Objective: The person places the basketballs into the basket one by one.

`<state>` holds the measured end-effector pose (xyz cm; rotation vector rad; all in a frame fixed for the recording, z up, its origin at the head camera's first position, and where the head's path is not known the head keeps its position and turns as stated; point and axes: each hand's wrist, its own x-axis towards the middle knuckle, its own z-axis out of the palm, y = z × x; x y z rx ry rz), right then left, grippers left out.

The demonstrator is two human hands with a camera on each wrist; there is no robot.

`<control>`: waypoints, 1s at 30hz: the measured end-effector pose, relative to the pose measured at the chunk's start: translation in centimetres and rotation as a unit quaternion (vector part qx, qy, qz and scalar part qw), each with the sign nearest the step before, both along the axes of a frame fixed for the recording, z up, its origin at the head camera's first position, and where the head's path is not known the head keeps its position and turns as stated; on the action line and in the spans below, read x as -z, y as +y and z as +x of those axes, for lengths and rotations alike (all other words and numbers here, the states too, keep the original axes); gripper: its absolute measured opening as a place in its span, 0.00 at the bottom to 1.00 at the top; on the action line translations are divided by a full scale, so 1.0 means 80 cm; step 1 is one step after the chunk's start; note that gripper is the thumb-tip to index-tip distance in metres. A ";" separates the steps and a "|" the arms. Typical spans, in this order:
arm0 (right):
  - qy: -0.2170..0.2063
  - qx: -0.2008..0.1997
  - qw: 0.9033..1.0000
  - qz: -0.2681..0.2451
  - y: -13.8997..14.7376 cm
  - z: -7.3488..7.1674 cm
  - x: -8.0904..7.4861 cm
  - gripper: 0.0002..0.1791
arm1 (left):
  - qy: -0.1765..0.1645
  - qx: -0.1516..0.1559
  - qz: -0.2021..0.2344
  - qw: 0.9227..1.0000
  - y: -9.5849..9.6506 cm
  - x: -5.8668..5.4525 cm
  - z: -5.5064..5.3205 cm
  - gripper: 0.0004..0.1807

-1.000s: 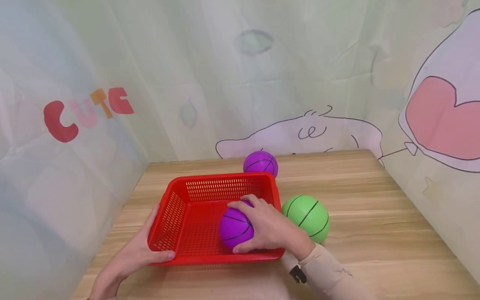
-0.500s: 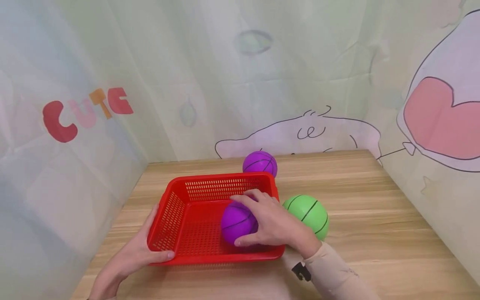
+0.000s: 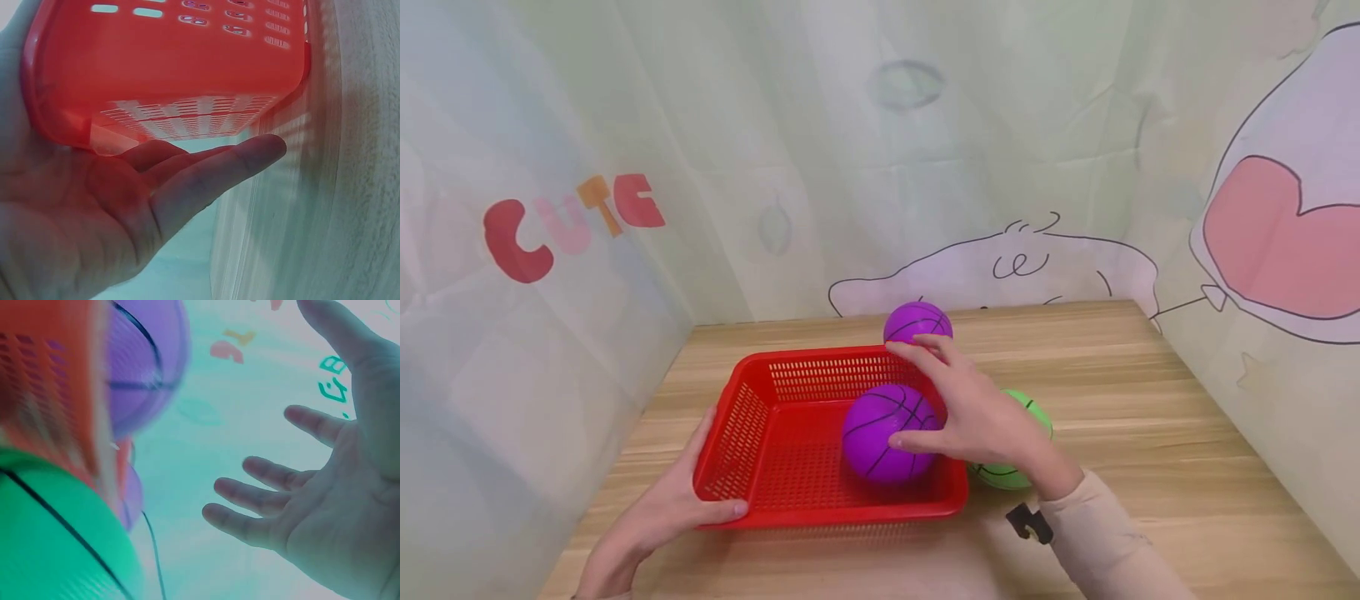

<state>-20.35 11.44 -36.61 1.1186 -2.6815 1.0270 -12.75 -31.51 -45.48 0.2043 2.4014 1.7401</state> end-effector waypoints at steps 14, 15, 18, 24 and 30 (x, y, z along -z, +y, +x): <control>0.050 0.032 0.990 -0.129 0.060 -0.025 -0.096 0.69 | -0.003 0.002 -0.003 1.000 -0.002 -0.004 0.001 0.78; 0.045 0.035 0.989 -0.138 0.063 -0.025 -0.104 0.69 | -0.004 0.002 -0.004 1.000 -0.002 -0.004 0.002 0.78; 0.022 0.037 0.985 -0.165 0.071 -0.028 -0.125 0.70 | -0.007 -0.001 -0.009 1.000 -0.001 -0.004 0.002 0.78; 0.013 0.049 0.977 -0.205 0.084 -0.037 -0.148 0.70 | -0.016 -0.008 -0.010 1.000 0.001 -0.002 0.000 0.78; -0.013 0.049 0.970 -0.236 0.099 -0.040 -0.151 0.69 | -0.014 -0.007 -0.013 1.000 0.000 -0.004 0.001 0.78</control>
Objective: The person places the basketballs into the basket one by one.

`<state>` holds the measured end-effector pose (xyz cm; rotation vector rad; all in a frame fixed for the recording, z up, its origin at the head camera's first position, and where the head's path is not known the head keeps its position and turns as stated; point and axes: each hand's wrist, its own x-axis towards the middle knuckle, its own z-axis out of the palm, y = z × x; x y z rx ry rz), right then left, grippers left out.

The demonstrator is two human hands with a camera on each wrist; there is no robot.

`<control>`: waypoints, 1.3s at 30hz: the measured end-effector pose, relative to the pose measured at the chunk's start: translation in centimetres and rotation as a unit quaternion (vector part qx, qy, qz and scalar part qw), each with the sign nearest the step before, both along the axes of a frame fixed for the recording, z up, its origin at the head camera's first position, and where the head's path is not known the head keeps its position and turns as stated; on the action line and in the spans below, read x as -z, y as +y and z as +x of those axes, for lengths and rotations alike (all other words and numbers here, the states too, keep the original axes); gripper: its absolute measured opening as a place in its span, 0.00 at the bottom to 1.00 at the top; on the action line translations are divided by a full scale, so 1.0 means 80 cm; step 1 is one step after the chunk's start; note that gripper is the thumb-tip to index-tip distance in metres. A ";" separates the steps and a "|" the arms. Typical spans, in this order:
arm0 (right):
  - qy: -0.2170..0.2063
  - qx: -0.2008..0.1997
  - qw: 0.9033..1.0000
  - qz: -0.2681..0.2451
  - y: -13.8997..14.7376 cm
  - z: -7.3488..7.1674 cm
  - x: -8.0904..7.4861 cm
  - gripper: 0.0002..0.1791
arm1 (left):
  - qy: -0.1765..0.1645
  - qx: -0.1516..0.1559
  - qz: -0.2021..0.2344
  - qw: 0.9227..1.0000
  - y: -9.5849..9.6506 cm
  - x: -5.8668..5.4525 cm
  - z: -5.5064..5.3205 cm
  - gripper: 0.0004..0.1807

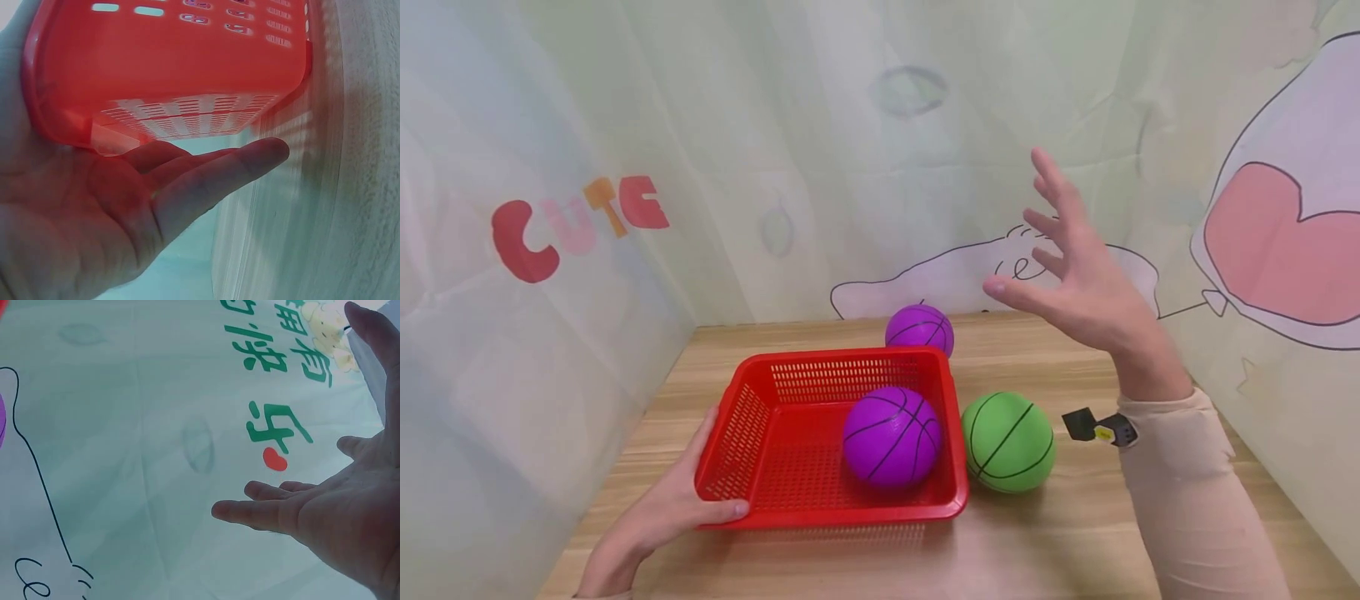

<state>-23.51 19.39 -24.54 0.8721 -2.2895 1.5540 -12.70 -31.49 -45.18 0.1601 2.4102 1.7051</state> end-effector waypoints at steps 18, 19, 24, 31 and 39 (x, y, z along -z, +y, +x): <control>-0.083 0.008 0.996 0.029 0.046 -0.005 0.104 0.69 | 0.007 0.003 0.005 1.000 0.002 0.001 0.001 0.77; -0.090 0.007 0.996 0.027 0.047 -0.005 0.113 0.69 | 0.005 0.001 0.006 1.000 0.002 0.001 0.001 0.77; -0.109 -0.008 0.994 0.025 0.050 -0.003 0.155 0.69 | -0.001 -0.002 -0.001 1.000 0.001 0.000 0.001 0.78; -0.139 -0.024 0.989 0.037 0.054 0.008 0.195 0.69 | -0.002 -0.004 -0.012 1.000 -0.001 -0.001 0.002 0.79; -0.148 -0.023 0.986 0.066 0.053 0.021 0.233 0.69 | -0.012 -0.011 -0.014 1.000 0.000 -0.001 0.001 0.78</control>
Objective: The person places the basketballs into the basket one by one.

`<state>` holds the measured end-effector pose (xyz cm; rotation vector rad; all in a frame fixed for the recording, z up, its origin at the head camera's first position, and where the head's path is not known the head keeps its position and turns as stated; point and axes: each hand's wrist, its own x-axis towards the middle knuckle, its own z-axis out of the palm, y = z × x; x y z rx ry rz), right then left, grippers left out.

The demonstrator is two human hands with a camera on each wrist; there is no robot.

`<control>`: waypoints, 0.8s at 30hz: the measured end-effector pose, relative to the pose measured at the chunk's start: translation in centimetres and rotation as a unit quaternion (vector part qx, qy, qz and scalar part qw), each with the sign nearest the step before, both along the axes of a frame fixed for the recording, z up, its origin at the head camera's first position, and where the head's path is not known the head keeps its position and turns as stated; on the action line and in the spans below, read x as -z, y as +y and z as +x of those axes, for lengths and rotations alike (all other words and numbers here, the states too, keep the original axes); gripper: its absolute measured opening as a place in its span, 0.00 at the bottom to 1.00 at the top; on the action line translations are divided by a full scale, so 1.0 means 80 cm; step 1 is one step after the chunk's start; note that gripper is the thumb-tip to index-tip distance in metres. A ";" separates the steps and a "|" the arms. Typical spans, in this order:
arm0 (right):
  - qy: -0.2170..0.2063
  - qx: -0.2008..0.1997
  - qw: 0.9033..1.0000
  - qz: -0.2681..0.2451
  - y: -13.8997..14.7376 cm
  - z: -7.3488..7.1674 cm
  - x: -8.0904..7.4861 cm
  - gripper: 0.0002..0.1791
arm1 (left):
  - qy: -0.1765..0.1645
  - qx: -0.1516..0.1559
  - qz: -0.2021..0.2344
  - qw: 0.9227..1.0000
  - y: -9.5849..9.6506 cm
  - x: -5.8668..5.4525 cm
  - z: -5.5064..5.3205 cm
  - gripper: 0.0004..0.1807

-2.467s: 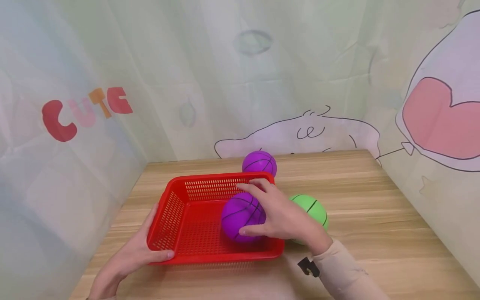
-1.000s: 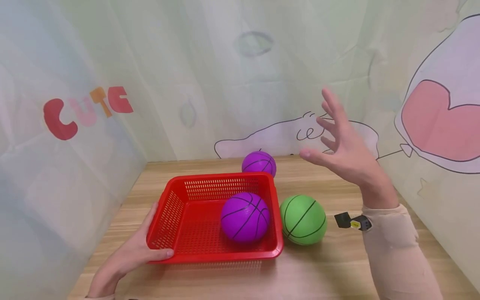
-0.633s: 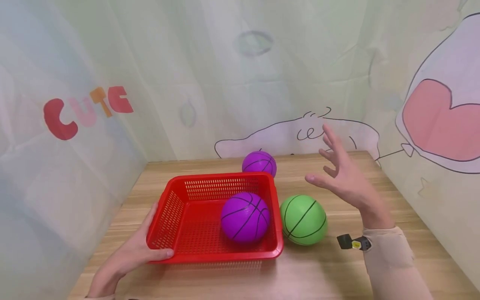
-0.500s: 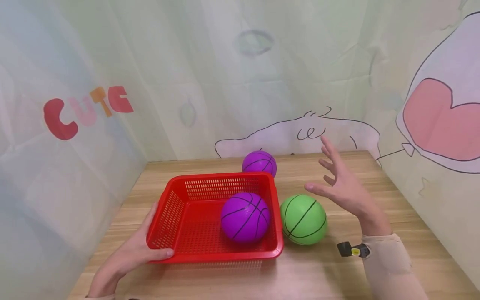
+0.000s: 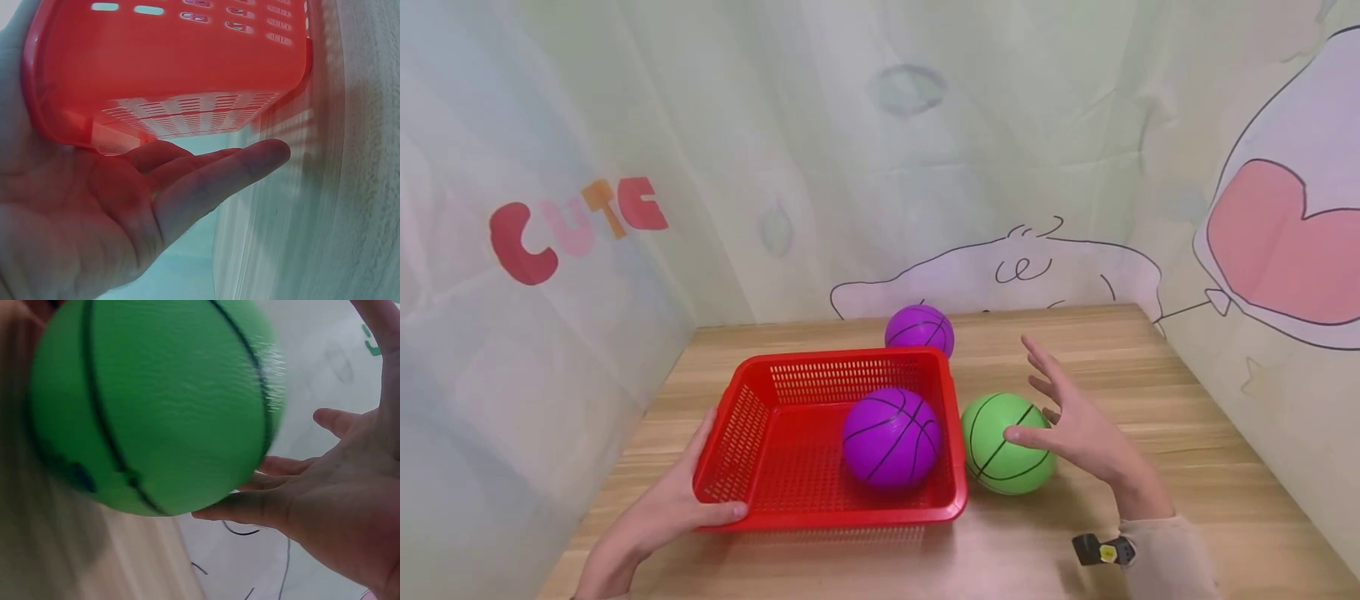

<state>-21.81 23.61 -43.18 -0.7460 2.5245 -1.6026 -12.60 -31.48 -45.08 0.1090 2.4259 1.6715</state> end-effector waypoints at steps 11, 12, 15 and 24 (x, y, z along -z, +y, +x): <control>0.005 0.018 0.999 0.042 -0.004 0.015 0.024 0.76 | -0.001 0.000 0.009 1.000 0.000 0.003 0.002 0.79; 0.006 0.019 0.999 0.048 -0.004 0.016 0.025 0.77 | -0.003 -0.001 0.010 1.000 0.000 0.003 0.002 0.79; 0.003 0.021 0.998 0.056 -0.002 0.016 0.027 0.78 | 0.002 0.001 0.011 1.000 -0.001 0.003 0.002 0.79; -0.008 0.023 0.998 0.066 0.003 0.016 0.033 0.81 | 0.009 0.007 0.022 1.000 0.000 0.000 0.002 0.78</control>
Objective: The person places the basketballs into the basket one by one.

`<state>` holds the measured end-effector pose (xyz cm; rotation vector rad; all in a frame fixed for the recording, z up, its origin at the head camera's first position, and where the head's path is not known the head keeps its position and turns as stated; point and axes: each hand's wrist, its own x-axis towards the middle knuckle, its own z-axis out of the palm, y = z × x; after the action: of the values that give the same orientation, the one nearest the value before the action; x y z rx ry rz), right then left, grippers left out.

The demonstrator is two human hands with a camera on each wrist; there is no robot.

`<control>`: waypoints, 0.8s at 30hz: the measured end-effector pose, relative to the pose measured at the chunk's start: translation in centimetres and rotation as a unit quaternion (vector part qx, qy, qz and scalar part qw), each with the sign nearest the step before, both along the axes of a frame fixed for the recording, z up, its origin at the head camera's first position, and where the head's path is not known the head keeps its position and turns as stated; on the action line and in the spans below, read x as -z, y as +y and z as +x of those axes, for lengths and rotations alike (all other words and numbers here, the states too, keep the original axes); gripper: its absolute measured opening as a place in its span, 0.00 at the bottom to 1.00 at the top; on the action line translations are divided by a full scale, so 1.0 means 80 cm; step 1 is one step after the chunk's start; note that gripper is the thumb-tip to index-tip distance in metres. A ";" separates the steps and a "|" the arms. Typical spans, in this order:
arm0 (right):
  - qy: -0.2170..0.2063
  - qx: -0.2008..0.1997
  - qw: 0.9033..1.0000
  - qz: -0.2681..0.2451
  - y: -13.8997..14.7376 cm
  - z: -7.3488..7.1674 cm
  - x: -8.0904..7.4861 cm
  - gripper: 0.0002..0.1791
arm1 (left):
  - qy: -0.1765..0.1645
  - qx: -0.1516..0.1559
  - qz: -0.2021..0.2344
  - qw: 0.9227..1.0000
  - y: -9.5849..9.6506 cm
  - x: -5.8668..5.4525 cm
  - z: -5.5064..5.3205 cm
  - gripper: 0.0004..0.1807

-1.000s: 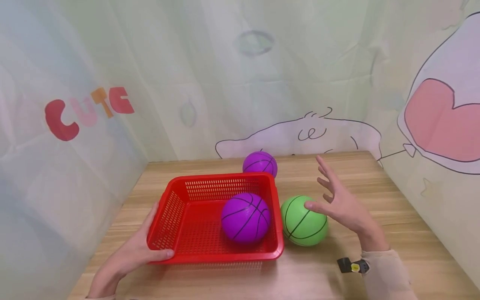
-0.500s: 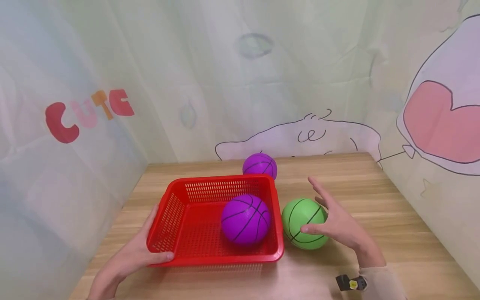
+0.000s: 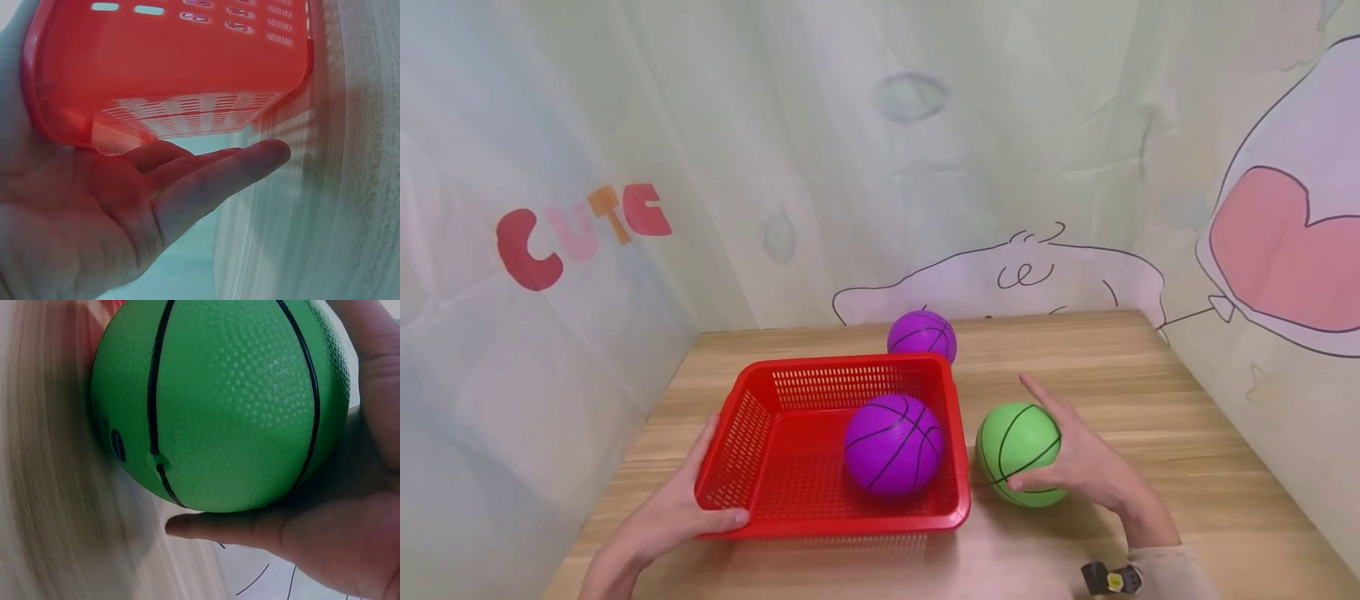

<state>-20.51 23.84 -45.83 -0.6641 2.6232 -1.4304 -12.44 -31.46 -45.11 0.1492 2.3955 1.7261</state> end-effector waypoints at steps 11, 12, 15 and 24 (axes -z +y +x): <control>-0.002 0.033 0.999 0.007 0.005 0.000 0.005 0.72 | 0.004 0.000 0.002 1.000 0.000 0.000 0.001 0.78; -0.001 0.037 0.999 0.009 0.005 0.001 0.006 0.71 | 0.003 -0.001 0.002 1.000 0.000 0.001 0.001 0.78; 0.000 0.044 0.999 0.010 0.005 0.001 0.007 0.70 | -0.001 -0.004 0.003 1.000 0.000 0.001 0.001 0.77; -0.005 0.043 0.999 0.005 0.006 0.002 0.008 0.68 | 0.000 -0.014 -0.003 1.000 0.000 0.003 0.001 0.77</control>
<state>-20.33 24.33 -46.51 -0.5469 2.6793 -1.4381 -12.39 -31.44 -45.33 0.1158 2.4138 1.7293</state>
